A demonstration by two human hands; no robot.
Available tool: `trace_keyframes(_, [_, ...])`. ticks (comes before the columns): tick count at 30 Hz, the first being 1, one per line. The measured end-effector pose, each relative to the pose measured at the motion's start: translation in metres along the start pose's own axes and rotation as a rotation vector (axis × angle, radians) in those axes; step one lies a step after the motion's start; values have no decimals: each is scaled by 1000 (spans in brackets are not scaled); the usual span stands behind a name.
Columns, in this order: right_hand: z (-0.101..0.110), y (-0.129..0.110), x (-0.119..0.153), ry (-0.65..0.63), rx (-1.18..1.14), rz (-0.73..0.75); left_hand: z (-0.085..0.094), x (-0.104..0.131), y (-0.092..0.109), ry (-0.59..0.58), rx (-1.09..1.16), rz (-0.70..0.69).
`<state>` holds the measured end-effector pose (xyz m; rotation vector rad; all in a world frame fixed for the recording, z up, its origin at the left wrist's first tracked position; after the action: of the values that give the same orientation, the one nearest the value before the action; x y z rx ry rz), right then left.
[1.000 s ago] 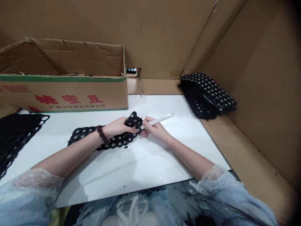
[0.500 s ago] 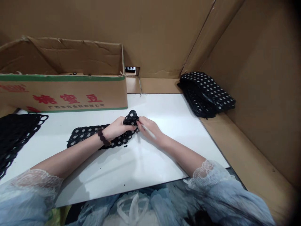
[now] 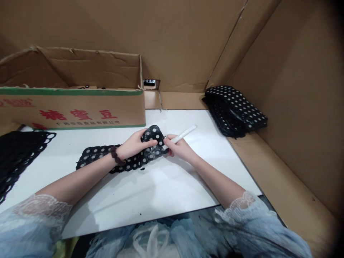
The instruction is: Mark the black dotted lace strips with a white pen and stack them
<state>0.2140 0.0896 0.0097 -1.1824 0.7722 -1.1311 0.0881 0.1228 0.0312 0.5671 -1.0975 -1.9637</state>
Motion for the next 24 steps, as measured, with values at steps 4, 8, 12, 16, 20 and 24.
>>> trace_keyframes(4, [-7,-6,5,-89,72,49,-1,0,10,-30,-63,-49])
trace_keyframes(8, [3,-11,3,-15,82,118,-7,-5,12,-210,-84,-20])
trace_keyframes(12, [16,-13,2,121,-57,167,-13,-8,17,-237,-107,-83])
trace_keyframes(16, [19,-16,5,202,-88,199,-17,-5,20,-140,-132,-113])
trace_keyframes(20, [18,-19,8,209,-73,217,-21,-2,20,-128,-89,-122])
trace_keyframes(24, [15,-16,6,188,-186,212,-25,-1,17,-154,11,-84])
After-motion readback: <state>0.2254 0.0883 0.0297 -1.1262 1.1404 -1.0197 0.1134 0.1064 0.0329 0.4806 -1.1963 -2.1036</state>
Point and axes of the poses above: each hand's wrist, its own x-axis away from the middle knuckle, its own z-axis out of the back of the hand, y = z × x, the point moved 8 cm from there along -x, towards the middle knuckle, and after that the axes turned 4 degrees about -y, right-handed, at the moved point
